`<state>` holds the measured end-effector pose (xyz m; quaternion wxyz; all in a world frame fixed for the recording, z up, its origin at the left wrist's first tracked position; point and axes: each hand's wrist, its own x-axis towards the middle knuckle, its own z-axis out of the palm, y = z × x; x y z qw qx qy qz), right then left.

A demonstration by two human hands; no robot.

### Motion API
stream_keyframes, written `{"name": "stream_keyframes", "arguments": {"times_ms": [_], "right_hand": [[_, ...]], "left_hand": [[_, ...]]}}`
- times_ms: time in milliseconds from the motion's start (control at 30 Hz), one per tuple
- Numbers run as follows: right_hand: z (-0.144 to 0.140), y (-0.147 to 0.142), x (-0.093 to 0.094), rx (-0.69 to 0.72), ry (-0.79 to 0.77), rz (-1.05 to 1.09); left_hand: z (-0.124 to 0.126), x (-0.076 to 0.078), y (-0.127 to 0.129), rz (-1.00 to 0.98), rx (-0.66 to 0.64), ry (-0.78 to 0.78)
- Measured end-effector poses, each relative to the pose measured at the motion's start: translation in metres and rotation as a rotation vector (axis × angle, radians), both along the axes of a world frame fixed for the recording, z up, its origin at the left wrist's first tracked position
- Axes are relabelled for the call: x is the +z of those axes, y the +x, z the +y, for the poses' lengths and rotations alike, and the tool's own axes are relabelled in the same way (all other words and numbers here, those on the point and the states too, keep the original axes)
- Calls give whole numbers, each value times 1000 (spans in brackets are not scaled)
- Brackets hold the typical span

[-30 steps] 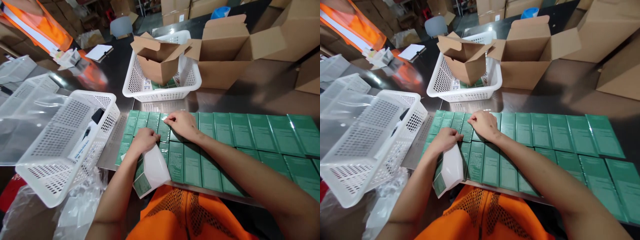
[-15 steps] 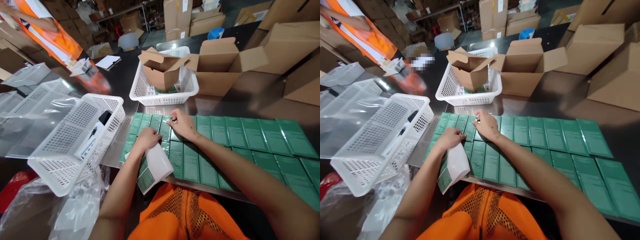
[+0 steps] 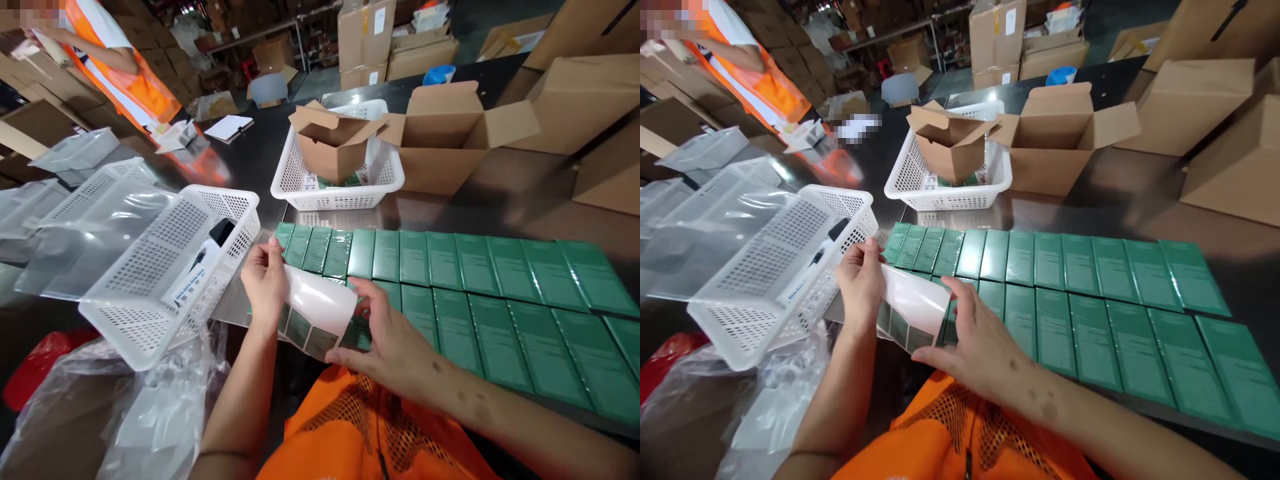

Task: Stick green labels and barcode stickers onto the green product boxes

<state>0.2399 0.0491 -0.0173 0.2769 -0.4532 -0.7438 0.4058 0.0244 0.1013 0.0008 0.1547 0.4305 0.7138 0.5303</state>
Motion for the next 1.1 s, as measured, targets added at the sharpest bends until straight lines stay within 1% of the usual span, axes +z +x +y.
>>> {"name": "stream_keyframes", "arguments": {"times_ms": [67, 100, 167, 200, 267, 300, 367, 433, 467, 500, 533, 567, 600, 667, 733, 833, 900, 1033, 1100], "right_hand": [[-20, -6, -16, -82, 72, 75], [-27, -10, -24, -95, 82, 132], [-35, -17, -37, -92, 63, 239], [-37, -20, -41, -89, 45, 280], [-38, -21, -41, -112, 21, 345], [-37, -19, -39, -132, 9, 372], [-34, -13, -33, -167, -21, 426], [-32, -4, -28, -174, -67, 463], [-31, 0, -26, -163, -93, 471], [-30, 4, -26, -148, -112, 474], [-29, 7, -27, -129, -121, 474], [-29, 9, -28, -107, -117, 472], [-29, 11, -29, -83, -101, 468], [-29, 15, -31, -69, -20, 448], [-30, 20, -30, -95, 93, 381], [-31, 31, -24, -126, 229, 253], [-34, 38, -18, -114, 256, 221], [-43, 50, -9, -103, 312, 260], [-48, 54, -7, -139, 371, 269]], "left_hand": [[3, -3, 4, -76, 9, 39], [5, -5, 6, -107, 14, 53], [6, -7, 8, -176, -3, 71], [6, -6, 7, -219, -30, 86], [2, -3, 4, -284, -114, 130], [-2, -1, 1, -283, -151, 166], [-14, 6, -7, -213, -218, 264], [-31, 13, -16, -127, -327, 346], [-40, 15, -20, -108, -414, 345], [-49, 18, -23, -115, -512, 305], [-57, 19, -24, -146, -594, 227], [-64, 20, -24, -199, -644, 124], [-70, 20, -22, -263, -649, 20], [-78, 21, -16, -391, -562, -116], [-83, 21, -9, -469, -486, -172], [-92, 23, 0, -483, -514, -228], [-100, 25, 4, -392, -515, -234], [-118, 32, 9, -76, -464, -227], [-122, 36, 12, 54, -462, -206]]}}
